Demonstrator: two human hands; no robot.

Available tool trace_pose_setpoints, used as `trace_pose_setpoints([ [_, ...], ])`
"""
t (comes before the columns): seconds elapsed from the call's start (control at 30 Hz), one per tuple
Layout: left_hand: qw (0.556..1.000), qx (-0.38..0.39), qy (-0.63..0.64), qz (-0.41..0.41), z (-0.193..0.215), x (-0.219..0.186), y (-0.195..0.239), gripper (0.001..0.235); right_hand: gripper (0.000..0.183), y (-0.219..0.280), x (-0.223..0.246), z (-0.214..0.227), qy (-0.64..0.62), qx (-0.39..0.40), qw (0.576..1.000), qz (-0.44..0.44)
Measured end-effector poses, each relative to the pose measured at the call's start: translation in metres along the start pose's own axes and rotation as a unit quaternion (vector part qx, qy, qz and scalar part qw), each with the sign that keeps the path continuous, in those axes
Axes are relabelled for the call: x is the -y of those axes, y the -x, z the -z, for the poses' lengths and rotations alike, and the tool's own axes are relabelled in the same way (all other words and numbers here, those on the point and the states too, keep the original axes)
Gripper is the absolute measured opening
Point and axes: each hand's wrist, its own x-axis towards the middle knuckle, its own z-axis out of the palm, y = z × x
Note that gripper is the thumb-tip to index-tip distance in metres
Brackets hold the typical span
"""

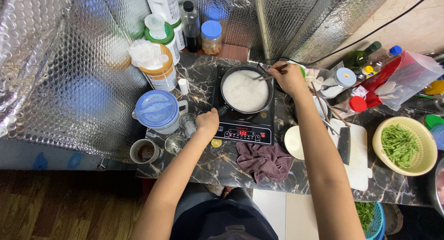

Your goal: The person stirs a white, viscous mixture in a pot on an induction cooktop using chopsticks. The person maintains a consistent stirring motion throughout the clip.

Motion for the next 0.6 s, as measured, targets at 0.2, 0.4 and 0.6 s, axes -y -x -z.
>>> trace_pose_setpoints([
  [0.2,1.000,0.008,0.007,-0.006,0.002,0.001,0.000,0.018,0.024,0.014,-0.010,0.028,0.041,0.060,0.991,-0.115],
  [0.4,1.000,-0.004,0.003,-0.011,0.002,0.001,0.000,0.017,0.023,0.045,0.004,-0.003,-0.232,0.095,0.958,-0.140],
  [0.6,1.000,-0.007,0.003,-0.013,-0.001,0.001,0.000,0.016,0.017,0.056,0.024,-0.039,-0.160,0.030,0.986,-0.019],
])
